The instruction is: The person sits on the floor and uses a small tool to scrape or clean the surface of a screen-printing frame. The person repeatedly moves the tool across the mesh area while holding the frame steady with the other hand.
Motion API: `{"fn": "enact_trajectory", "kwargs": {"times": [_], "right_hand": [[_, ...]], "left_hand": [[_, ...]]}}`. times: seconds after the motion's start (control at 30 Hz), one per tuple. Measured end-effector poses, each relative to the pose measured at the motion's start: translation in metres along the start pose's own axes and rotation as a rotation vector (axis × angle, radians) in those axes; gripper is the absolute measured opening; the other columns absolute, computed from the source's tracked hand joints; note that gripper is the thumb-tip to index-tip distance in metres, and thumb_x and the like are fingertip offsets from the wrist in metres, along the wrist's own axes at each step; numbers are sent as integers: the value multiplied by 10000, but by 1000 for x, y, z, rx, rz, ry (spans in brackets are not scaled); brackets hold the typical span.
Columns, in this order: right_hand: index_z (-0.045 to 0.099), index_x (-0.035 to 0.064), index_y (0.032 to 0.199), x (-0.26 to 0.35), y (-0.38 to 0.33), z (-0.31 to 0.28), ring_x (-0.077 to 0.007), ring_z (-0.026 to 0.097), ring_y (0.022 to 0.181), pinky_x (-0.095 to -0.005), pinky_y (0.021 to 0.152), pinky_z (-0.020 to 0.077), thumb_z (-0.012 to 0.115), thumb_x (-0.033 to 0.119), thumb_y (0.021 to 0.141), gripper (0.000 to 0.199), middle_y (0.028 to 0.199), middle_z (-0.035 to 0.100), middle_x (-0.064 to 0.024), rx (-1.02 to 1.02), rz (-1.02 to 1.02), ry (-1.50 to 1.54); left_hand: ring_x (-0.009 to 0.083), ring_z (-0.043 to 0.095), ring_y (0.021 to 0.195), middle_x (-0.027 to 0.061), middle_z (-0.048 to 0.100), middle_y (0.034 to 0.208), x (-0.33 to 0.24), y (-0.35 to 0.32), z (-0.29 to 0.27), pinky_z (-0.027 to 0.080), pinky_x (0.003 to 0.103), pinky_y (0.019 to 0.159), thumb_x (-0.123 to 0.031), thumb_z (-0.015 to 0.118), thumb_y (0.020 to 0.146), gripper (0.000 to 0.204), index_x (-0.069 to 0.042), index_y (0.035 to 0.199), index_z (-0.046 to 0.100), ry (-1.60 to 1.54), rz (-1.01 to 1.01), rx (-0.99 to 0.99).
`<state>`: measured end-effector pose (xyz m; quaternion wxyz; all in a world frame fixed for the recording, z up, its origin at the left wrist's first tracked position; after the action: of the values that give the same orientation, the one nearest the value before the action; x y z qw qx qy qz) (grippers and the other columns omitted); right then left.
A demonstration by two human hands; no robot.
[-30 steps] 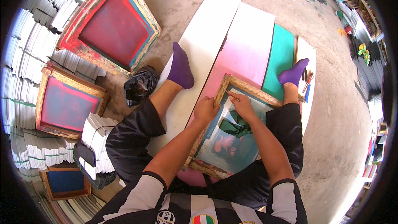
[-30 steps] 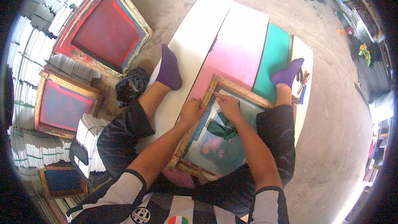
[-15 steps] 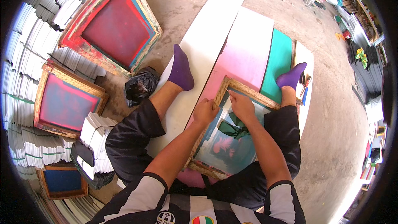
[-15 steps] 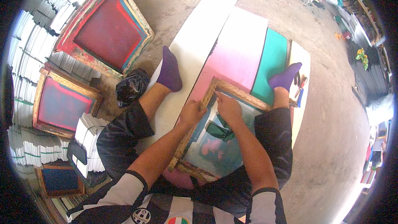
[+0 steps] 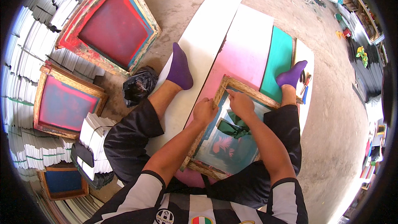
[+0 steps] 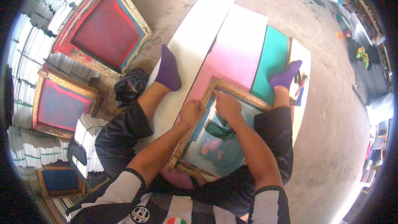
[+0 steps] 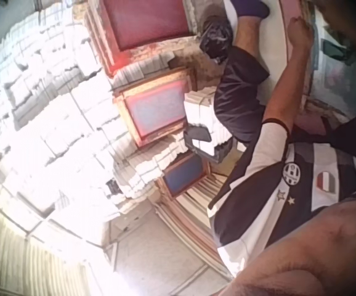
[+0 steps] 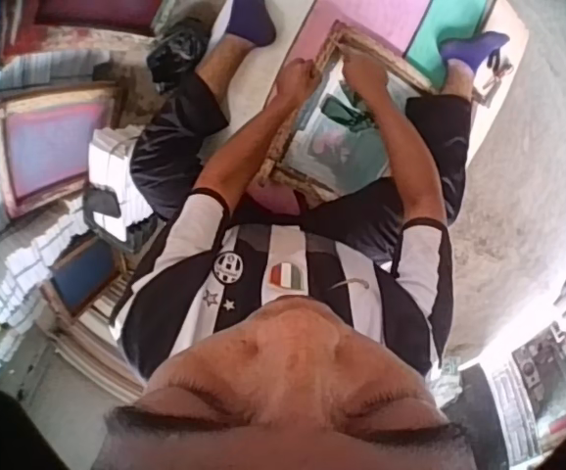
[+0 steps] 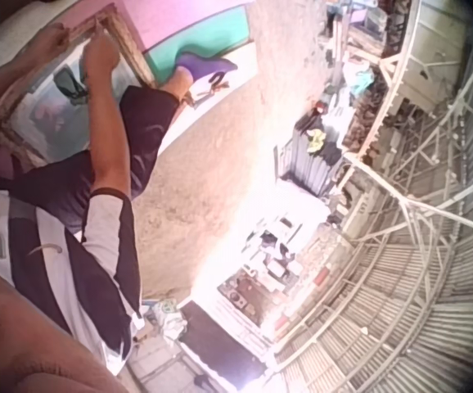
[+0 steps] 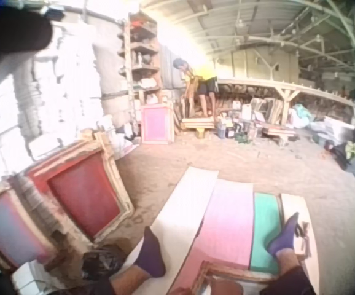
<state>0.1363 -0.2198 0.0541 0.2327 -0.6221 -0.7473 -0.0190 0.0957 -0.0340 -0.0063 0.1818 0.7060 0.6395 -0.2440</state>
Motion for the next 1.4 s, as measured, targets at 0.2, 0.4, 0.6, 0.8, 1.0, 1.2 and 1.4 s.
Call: {"fn": "enact_trajectory", "kwargs": {"times": [0.2, 0.4, 0.6, 0.8, 1.0, 1.2, 1.4], "right_hand": [[618, 221, 1408, 4, -8, -3, -411, 718, 926, -540, 810, 563, 537, 254, 1005, 412, 1005, 742, -205, 63, 62, -59], [624, 251, 1409, -56, 12, 63, -414, 713, 970, -517, 852, 560, 547, 308, 1029, 392, 1044, 736, -227, -216, -122, 507], [675, 235, 1355, -12, 0, 16, -413, 697, 1051, -464, 922, 544, 583, 327, 1019, 360, 1131, 723, -247, 10, 62, 211], [617, 289, 1420, -44, 8, 52, -433, 709, 979, -513, 857, 556, 565, 351, 1025, 403, 1049, 728, -258, 11, 64, 589], [648, 85, 1393, -41, 0, 44, -227, 709, 686, -410, 605, 515, 628, 203, 1019, 393, 812, 743, -131, -245, -168, 78], [652, 121, 1386, -53, 19, 43, -293, 722, 836, -446, 727, 529, 607, 238, 1023, 384, 1001, 738, -182, 38, 8, 790], [635, 172, 1408, -40, 6, 36, -230, 634, 777, -378, 715, 494, 579, 322, 1041, 401, 1010, 694, -86, -233, -162, 282]], "left_hand": [[393, 672, 869, 195, 663, 916, 5, 0, -1, 541, 504, 793, -310, 763, 823, 343, -32, 1022, 735, 4, 34, 6], [396, 671, 865, 200, 655, 899, -9, 3, -5, 539, 506, 785, -298, 765, 826, 336, -45, 1046, 734, -13, 34, 13], [387, 674, 895, 190, 661, 933, -2, 2, -9, 541, 504, 807, -307, 765, 839, 372, -56, 1111, 728, 46, -11, 38], [387, 681, 910, 191, 668, 958, -3, 4, -9, 545, 493, 826, -327, 764, 833, 384, -21, 1059, 709, 57, 18, 58], [387, 683, 919, 192, 671, 955, -9, 2, -10, 545, 489, 834, -329, 762, 836, 374, -25, 1049, 719, 52, 17, 46], [408, 674, 891, 210, 660, 951, -3, 3, -9, 539, 506, 822, -367, 748, 859, 389, -12, 1015, 724, 53, 11, 64], [375, 682, 959, 183, 675, 1008, -7, 1, -14, 543, 480, 865, -330, 757, 843, 383, -39, 1090, 723, 41, -36, 93]]}}
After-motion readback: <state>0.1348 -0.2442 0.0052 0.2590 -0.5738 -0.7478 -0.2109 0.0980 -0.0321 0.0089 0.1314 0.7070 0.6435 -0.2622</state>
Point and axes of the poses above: each hand's wrist, its own y-axis towards the middle knuckle, its own z-axis out of the palm, x = y × z, the point moved 1 cm from there along y, towards the middle knuckle
